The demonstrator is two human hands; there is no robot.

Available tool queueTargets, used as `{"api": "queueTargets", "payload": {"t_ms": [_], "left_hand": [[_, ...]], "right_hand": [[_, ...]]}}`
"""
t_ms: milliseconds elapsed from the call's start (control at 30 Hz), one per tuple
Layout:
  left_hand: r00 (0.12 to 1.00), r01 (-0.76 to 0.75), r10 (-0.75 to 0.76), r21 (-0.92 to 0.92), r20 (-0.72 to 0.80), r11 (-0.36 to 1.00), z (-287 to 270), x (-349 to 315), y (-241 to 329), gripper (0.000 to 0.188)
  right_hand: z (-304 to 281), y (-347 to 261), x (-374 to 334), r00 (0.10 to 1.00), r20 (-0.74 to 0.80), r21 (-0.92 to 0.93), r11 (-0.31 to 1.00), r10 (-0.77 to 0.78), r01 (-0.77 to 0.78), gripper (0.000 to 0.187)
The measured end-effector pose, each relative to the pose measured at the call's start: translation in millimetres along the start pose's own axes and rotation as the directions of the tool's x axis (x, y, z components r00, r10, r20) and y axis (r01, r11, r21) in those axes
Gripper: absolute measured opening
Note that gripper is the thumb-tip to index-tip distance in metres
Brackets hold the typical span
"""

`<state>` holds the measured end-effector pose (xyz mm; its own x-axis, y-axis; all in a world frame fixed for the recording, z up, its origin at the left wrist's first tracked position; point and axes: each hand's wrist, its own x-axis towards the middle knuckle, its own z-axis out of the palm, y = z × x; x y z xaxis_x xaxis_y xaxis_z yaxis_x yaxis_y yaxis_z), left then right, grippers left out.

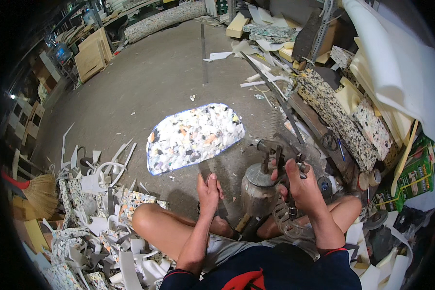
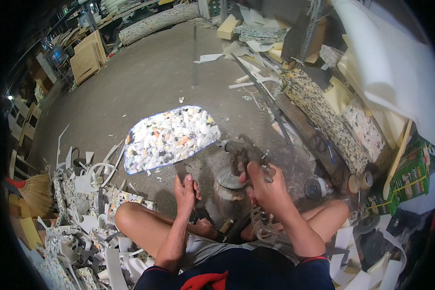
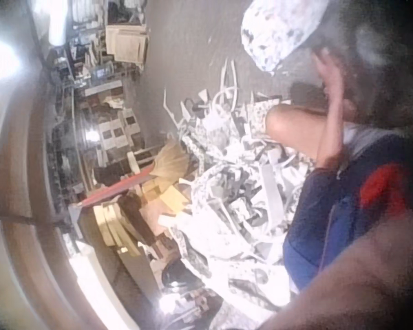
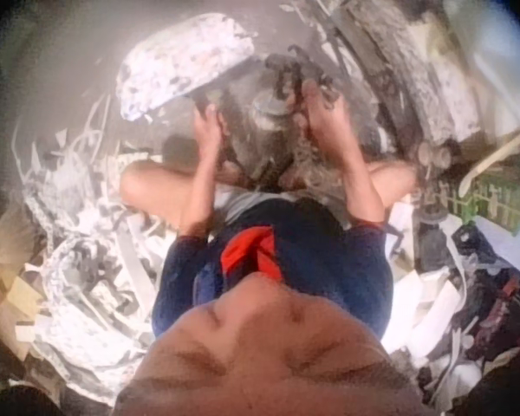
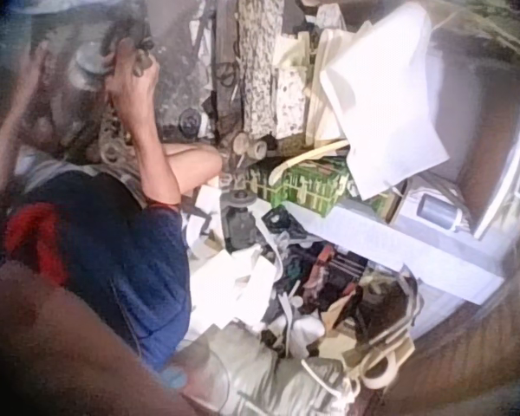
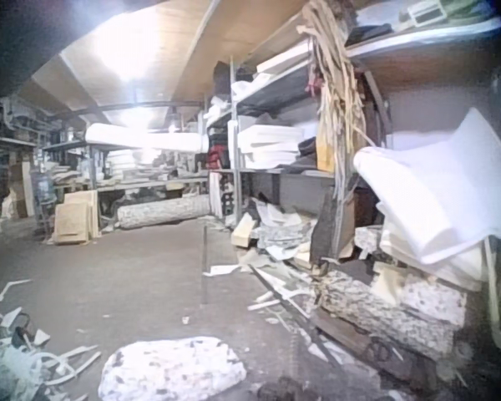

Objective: The person sits on the floor and uses a spray gun to apply adhesive to a white foam piece. They then press a speckled composite panel onto the foam, align and press the edges, and finally place a larger white foam sheet over the assembly.

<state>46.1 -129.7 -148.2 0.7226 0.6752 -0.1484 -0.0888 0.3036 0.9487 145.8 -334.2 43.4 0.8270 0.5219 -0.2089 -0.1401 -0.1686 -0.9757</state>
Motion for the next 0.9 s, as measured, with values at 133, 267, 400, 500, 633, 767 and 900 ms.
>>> {"api": "queueTargets", "payload": {"t_ms": [133, 267, 400, 500, 633, 767, 900], "left_hand": [[1.000, 0.011, -0.011, -0.020, -0.022, 1.000, 2, 0, 0, 0.017], [0.999, -0.015, 0.015, -0.010, -0.031, 1.000, 6, 0, 2, 0.017], [0.999, -0.034, 0.034, 0.049, -0.012, 0.998, 4, -1, 5, 0.017], [0.999, -0.036, 0.036, 0.067, 0.003, 0.997, 1, -1, 6, 0.017], [0.999, -0.046, 0.045, 0.071, 0.013, 0.996, -2, 0, 2, 0.016], [0.998, -0.060, 0.058, 0.083, 0.019, 0.995, -3, 0, 3, 0.017], [0.995, -0.093, 0.088, 0.097, 0.051, 0.991, -8, 2, 0, 0.019]], "right_hand": [[-8, 8, 6, 0.999, -0.042, 0.021, 1.000, -0.011, 0.012, 0.066], [-15, 9, 12, 0.997, -0.073, 0.002, 1.000, -0.016, 0.016, 0.065], [-14, 6, 19, 0.997, -0.076, -0.045, 0.999, -0.004, 0.001, 0.065], [-13, -1, 22, 1.000, -0.029, -0.068, 0.998, -0.007, 0.005, 0.065], [-13, -18, 14, 0.998, 0.060, -0.048, 0.999, 0.004, -0.001, 0.065], [-17, -23, 15, 1.000, -0.001, -0.092, 0.996, -0.012, 0.012, 0.065], [-19, -19, 31, 0.999, -0.032, -0.178, 0.984, -0.023, 0.017, 0.067]]}}
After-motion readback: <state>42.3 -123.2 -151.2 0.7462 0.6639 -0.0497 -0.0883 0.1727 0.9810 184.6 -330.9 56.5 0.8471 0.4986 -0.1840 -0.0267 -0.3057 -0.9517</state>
